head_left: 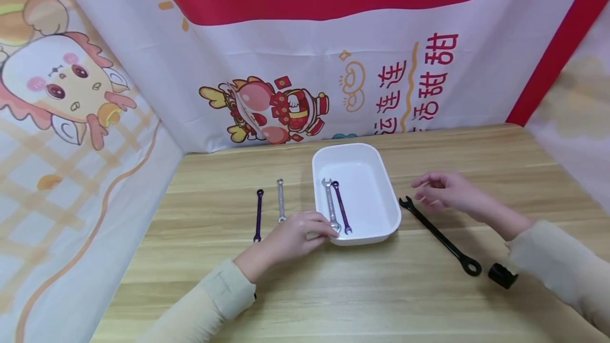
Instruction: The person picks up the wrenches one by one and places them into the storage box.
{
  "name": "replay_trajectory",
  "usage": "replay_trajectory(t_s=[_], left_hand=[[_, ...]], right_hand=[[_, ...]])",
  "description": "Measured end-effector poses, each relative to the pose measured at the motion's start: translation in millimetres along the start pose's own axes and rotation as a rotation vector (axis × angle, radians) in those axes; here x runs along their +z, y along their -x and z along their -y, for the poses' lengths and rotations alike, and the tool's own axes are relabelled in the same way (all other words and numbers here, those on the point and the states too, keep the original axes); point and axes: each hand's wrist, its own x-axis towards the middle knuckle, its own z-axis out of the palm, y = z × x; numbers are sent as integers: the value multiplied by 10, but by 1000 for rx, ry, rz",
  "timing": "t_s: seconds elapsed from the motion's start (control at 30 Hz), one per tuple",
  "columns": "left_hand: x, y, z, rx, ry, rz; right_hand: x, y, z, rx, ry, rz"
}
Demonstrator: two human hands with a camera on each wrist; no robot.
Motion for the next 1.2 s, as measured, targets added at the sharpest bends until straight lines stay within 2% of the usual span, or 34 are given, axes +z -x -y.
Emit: replay_trajectory(t_s=[0.2, 0.4, 0.67, 0.93, 1.2], left_hand=[[33, 17, 2, -13, 3, 0], [29, 8, -5, -7, -5, 4], [7, 5, -2, -14, -17, 16], [3, -2, -8, -4, -19, 6], [7, 3, -7, -32, -13, 21]], right_hand=[[57, -9, -158, -42, 93, -7], [138, -10, -243, -39, 77, 8], [192, -10, -281, 18, 134, -3], [216, 45, -324, 4, 301, -33], [250, 53, -357, 4, 398, -11]])
